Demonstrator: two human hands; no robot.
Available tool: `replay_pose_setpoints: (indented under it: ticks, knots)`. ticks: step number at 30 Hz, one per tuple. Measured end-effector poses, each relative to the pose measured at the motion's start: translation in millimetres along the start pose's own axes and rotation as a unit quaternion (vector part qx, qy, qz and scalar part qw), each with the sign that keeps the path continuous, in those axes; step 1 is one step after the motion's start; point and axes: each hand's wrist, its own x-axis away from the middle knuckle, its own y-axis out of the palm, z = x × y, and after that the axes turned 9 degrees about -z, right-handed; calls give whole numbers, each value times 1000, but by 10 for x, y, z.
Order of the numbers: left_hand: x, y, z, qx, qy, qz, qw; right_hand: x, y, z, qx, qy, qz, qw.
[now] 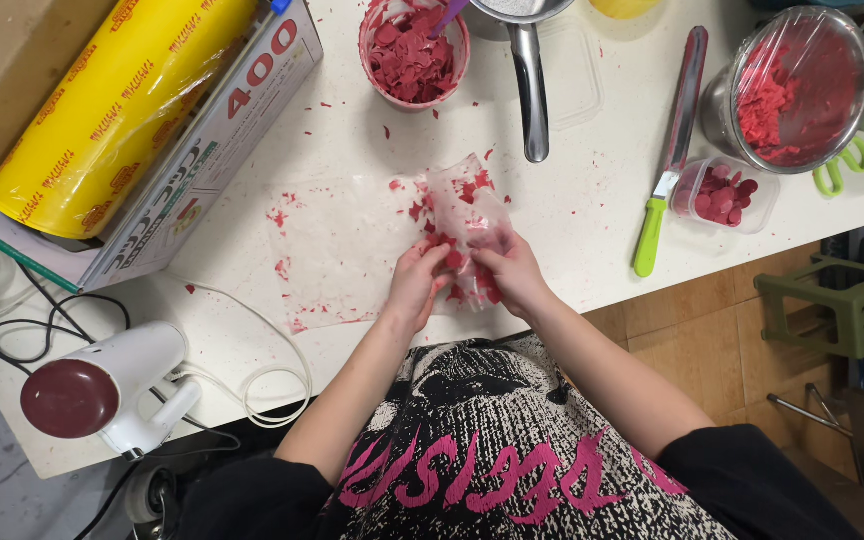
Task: The person picks up pieces of red material from a plastic sheet on the table and places them into a cup, then uses a knife to scrape the remaining bits off the sheet and tabletop. They then move to a sink and wash their hands under running water.
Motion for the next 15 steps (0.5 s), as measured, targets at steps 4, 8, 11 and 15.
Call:
replay_pose_setpoints:
  ticks: [4,8,11,15]
  knots:
    - [12,-19,-5,-3,-12,2,1000,-23,-109,70,33,-4,31,999]
    - [-7,-75,-72,-42,-24,-16,999,-19,-212,130,65,-66,30,995]
    - [-36,-91,-124,-65,-35,-17,997,10,-223,139,69,-81,42,993]
    - [-74,-79,-161,-88,-35,2,995,71,-181,112,99,-112,57,987]
